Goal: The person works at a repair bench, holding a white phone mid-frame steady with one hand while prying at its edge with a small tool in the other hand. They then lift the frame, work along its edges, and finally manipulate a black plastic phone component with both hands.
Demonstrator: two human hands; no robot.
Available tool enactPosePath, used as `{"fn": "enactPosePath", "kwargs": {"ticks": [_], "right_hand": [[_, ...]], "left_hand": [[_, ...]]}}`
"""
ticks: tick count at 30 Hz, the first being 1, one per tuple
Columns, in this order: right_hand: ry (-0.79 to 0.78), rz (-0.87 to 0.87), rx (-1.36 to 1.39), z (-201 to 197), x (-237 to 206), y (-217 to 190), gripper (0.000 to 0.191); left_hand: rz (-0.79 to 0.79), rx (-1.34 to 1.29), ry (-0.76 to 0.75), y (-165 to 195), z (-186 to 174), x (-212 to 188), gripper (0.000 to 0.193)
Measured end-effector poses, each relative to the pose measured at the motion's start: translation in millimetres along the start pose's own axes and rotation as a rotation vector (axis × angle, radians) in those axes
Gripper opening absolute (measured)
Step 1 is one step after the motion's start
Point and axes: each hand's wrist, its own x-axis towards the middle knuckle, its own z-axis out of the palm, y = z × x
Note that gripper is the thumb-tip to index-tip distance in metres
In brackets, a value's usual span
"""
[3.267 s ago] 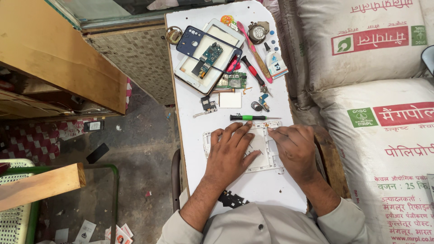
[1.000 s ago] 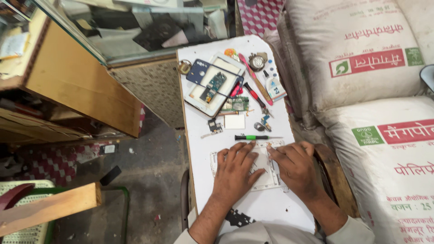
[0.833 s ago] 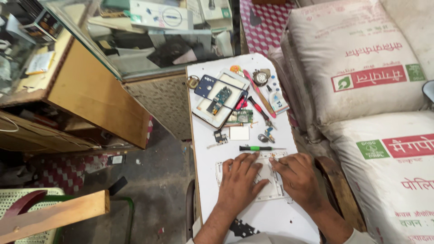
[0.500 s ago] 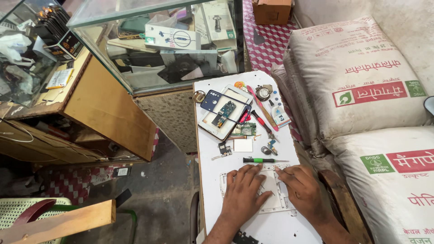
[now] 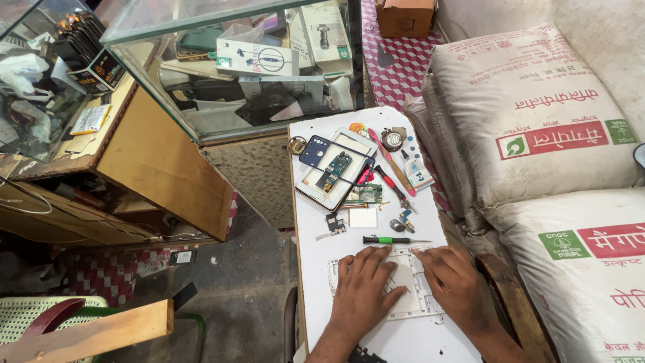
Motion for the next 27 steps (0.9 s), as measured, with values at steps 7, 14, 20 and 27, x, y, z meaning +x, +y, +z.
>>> {"fn": "enactPosePath", "kwargs": {"ticks": [7, 14, 20, 27], "right_hand": [[0.023, 0.026, -0.044, -5.5, -0.9, -3.9, 0.022], [0.009, -0.001, -0.029, -10.7, 4.4, -9.2, 0.024], [-0.055, -0.017, -0.060, -9.6, 3.3, -6.5, 0.024], [-0.020, 0.051, -0.036, -6.7, 1.9, -4.7, 0.028]], "left_hand": [[0.001, 0.068, -0.023, -2.8, 5.3, -1.6, 0.052], [-0.004, 0.044, 0.002, 1.5, 0.3, -0.3, 0.062], [-0.004, 0.032, 0.020, 4.3, -3.4, 0.2, 0.063], [-0.065, -0.161, 0.101, 0.8, -9.2, 1.8, 0.061]]}}
